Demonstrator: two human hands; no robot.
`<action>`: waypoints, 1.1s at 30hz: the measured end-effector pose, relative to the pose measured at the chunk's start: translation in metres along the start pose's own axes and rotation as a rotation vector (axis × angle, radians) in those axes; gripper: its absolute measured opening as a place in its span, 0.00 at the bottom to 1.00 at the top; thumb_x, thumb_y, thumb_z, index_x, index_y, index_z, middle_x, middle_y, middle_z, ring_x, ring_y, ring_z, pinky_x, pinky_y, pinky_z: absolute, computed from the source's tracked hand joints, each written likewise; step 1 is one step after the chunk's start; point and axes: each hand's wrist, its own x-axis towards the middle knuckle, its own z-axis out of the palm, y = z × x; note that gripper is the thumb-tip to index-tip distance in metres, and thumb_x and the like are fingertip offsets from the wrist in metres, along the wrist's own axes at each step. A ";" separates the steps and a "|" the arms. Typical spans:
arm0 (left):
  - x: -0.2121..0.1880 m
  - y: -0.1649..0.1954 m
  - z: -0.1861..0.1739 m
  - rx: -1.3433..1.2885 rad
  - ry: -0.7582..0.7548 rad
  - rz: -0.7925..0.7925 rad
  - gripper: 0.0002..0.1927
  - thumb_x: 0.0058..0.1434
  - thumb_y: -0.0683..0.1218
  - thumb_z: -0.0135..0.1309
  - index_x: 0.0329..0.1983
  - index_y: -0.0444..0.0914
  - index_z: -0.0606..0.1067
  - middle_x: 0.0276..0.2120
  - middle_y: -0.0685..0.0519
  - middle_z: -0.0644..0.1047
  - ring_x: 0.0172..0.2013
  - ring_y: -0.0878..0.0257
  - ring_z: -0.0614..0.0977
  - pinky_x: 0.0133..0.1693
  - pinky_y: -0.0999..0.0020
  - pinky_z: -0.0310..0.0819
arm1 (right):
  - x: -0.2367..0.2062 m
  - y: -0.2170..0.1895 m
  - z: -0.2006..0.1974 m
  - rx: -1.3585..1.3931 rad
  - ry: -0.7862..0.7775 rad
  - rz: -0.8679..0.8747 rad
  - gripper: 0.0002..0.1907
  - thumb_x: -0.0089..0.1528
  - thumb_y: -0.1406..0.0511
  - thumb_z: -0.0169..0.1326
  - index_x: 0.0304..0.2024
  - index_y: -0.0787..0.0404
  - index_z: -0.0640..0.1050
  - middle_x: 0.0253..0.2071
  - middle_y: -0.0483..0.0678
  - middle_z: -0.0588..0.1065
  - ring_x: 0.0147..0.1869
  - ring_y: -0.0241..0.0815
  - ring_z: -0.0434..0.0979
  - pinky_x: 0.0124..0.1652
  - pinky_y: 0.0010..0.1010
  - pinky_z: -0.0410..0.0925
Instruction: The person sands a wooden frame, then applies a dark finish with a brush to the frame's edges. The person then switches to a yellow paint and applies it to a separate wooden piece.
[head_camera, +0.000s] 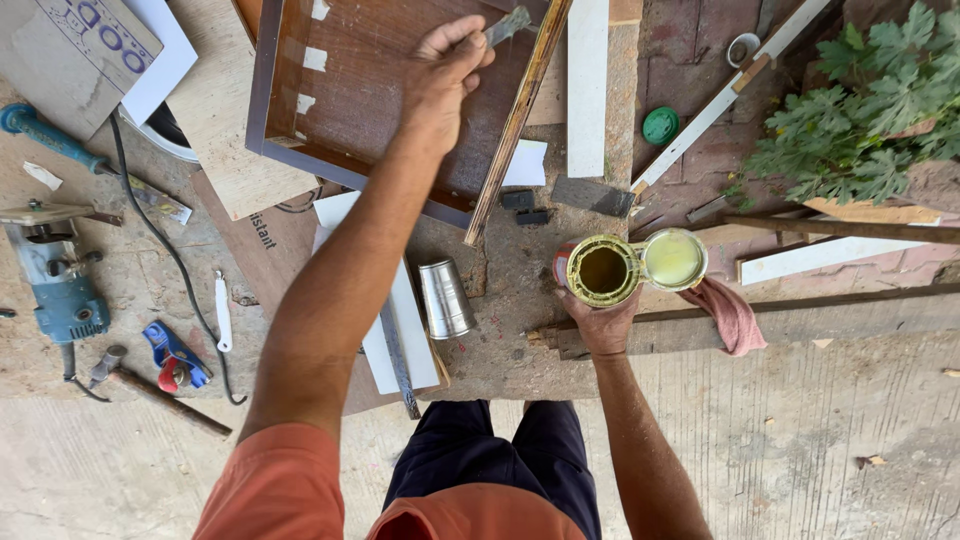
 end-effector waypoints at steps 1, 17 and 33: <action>0.006 -0.005 0.007 -0.014 0.038 0.016 0.11 0.64 0.43 0.63 0.49 0.37 0.81 0.42 0.49 0.86 0.40 0.62 0.85 0.34 0.74 0.77 | 0.001 0.000 0.000 0.007 -0.002 -0.008 0.54 0.51 0.56 0.75 0.69 0.62 0.56 0.63 0.52 0.70 0.66 0.46 0.74 0.66 0.40 0.70; 0.005 -0.016 0.034 0.170 -0.069 0.089 0.11 0.62 0.40 0.63 0.48 0.37 0.81 0.40 0.51 0.85 0.41 0.65 0.86 0.46 0.71 0.87 | -0.001 0.009 -0.001 0.004 -0.031 0.010 0.56 0.52 0.54 0.74 0.70 0.59 0.52 0.65 0.53 0.68 0.70 0.47 0.71 0.71 0.42 0.66; -0.064 -0.012 -0.059 0.577 -0.464 0.031 0.01 0.66 0.43 0.62 0.41 0.43 0.82 0.37 0.53 0.84 0.37 0.67 0.83 0.39 0.68 0.83 | -0.001 0.011 0.000 0.023 -0.029 0.018 0.56 0.53 0.56 0.74 0.71 0.59 0.52 0.66 0.52 0.67 0.70 0.47 0.71 0.70 0.41 0.66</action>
